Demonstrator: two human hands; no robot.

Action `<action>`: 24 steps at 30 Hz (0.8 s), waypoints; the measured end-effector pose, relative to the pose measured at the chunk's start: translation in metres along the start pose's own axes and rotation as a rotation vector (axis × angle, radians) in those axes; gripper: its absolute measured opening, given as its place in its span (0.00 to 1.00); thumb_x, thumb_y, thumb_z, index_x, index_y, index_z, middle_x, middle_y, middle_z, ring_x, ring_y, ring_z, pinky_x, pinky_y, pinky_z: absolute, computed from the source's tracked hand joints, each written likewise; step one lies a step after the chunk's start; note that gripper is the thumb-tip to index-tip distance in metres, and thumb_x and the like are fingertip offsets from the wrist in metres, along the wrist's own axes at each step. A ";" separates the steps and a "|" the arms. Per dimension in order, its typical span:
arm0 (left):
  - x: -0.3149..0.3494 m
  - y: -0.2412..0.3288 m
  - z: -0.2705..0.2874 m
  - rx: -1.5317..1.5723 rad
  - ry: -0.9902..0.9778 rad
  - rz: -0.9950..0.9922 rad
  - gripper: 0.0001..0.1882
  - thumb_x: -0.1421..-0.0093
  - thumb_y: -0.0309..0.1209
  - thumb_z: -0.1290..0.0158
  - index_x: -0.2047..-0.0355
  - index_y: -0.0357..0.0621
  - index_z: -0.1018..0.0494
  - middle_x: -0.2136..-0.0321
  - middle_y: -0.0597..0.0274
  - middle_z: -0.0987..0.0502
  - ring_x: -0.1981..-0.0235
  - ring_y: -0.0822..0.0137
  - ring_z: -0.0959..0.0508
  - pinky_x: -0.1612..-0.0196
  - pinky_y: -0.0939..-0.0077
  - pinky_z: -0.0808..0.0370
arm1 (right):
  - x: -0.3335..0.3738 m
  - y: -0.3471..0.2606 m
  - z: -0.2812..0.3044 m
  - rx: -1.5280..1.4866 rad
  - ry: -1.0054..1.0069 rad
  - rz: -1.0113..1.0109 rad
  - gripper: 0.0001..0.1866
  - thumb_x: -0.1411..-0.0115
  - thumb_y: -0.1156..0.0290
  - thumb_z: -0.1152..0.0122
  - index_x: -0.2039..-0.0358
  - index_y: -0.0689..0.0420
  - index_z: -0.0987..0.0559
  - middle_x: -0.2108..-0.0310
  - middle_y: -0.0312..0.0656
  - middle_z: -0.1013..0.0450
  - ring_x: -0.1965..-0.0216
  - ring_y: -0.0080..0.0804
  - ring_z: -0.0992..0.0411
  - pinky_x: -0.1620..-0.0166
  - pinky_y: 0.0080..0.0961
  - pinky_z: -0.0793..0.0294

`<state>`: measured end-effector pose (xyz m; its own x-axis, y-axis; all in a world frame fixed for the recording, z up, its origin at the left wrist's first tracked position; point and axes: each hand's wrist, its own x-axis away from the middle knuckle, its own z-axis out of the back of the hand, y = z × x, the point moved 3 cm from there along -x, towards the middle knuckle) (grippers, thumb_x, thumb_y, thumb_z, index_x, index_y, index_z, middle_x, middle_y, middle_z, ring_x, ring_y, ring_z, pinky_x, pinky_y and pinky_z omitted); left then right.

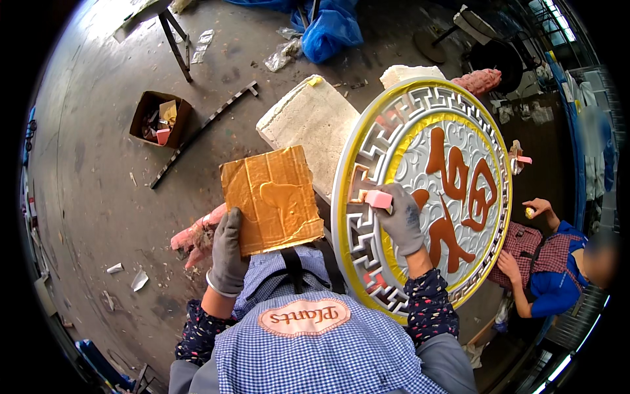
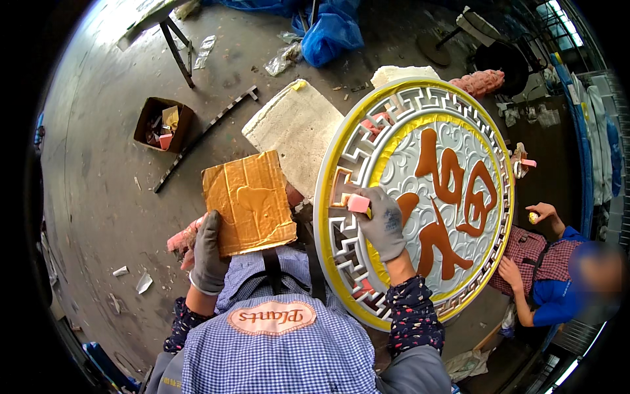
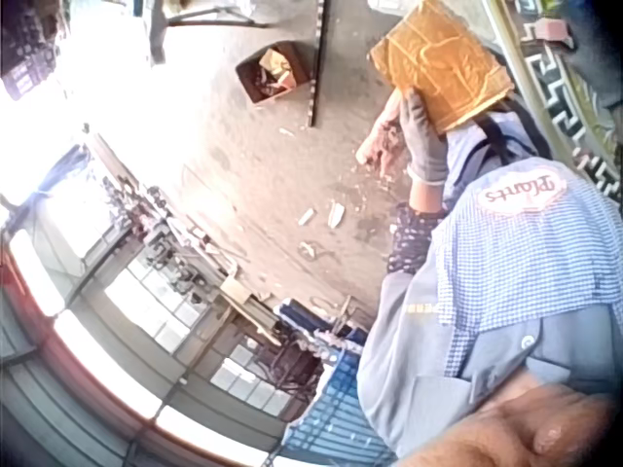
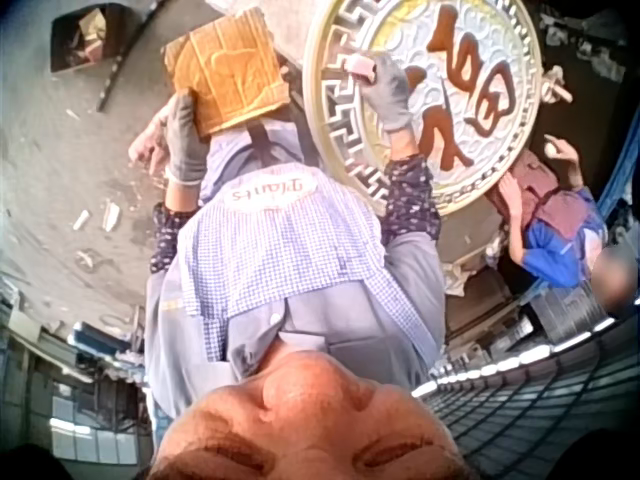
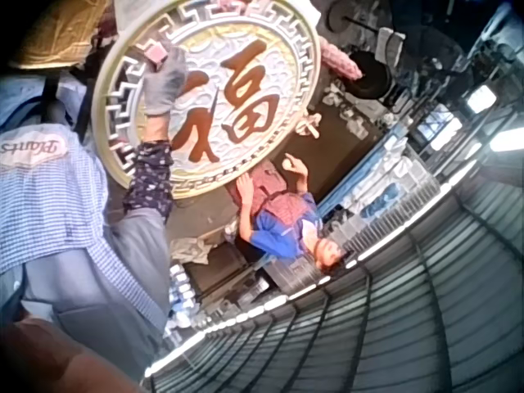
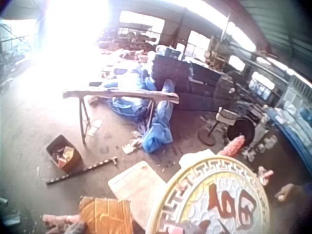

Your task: The person uses shears to trim a pink sponge, then dips a cardboard piece into a bucket of gold paint. They use the sponge to apply the gold paint to the raised edges of a large circular decorative sign featuring a Chinese character.

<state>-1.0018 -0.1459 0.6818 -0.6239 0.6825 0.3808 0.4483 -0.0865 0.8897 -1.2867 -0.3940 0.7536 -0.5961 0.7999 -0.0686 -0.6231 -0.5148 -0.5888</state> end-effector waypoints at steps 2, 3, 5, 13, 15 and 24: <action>0.000 0.003 -0.001 0.013 -0.028 0.011 0.20 0.23 0.42 0.53 0.41 0.39 0.27 0.48 0.65 0.21 0.50 0.73 0.21 0.47 0.76 0.21 | 0.000 0.003 0.000 0.048 -0.016 0.036 0.17 0.47 0.74 0.26 0.56 0.58 0.19 0.60 0.46 0.22 0.56 0.51 0.21 0.53 0.39 0.23; 0.000 0.010 -0.003 0.038 -0.058 0.035 0.21 0.23 0.42 0.53 0.41 0.39 0.27 0.48 0.65 0.21 0.50 0.73 0.21 0.47 0.76 0.22 | 0.000 0.008 0.006 0.109 -0.013 0.046 0.17 0.46 0.74 0.26 0.56 0.58 0.20 0.60 0.46 0.22 0.56 0.51 0.21 0.54 0.39 0.23; 0.000 0.013 -0.003 0.021 -0.096 0.037 0.21 0.23 0.42 0.52 0.41 0.39 0.27 0.49 0.66 0.21 0.50 0.74 0.21 0.47 0.76 0.22 | -0.004 0.006 0.011 0.049 0.007 0.001 0.18 0.47 0.73 0.26 0.56 0.55 0.20 0.60 0.46 0.22 0.57 0.51 0.22 0.55 0.40 0.24; 0.001 0.004 0.002 -0.077 0.002 -0.026 0.21 0.24 0.42 0.51 0.41 0.39 0.27 0.49 0.67 0.21 0.51 0.75 0.21 0.48 0.76 0.22 | -0.037 0.009 -0.011 0.084 0.020 0.105 0.19 0.46 0.70 0.26 0.54 0.55 0.21 0.60 0.46 0.23 0.58 0.51 0.22 0.55 0.44 0.23; 0.002 0.005 0.002 -0.052 0.000 -0.016 0.21 0.24 0.42 0.51 0.41 0.39 0.27 0.49 0.67 0.21 0.50 0.74 0.21 0.47 0.76 0.22 | -0.036 0.011 -0.009 0.121 -0.020 0.123 0.18 0.45 0.69 0.27 0.54 0.54 0.21 0.59 0.46 0.22 0.58 0.51 0.22 0.56 0.44 0.23; 0.004 0.020 -0.008 0.086 -0.033 0.127 0.21 0.24 0.41 0.51 0.40 0.39 0.27 0.47 0.65 0.21 0.49 0.73 0.21 0.46 0.75 0.22 | -0.037 0.008 -0.003 0.136 -0.053 0.065 0.18 0.46 0.73 0.27 0.54 0.55 0.20 0.59 0.46 0.22 0.57 0.51 0.22 0.54 0.41 0.23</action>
<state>-1.0000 -0.1507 0.7028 -0.5380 0.6936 0.4790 0.5762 -0.1122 0.8096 -1.2687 -0.4266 0.7492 -0.6615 0.7476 -0.0582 -0.6428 -0.6053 -0.4695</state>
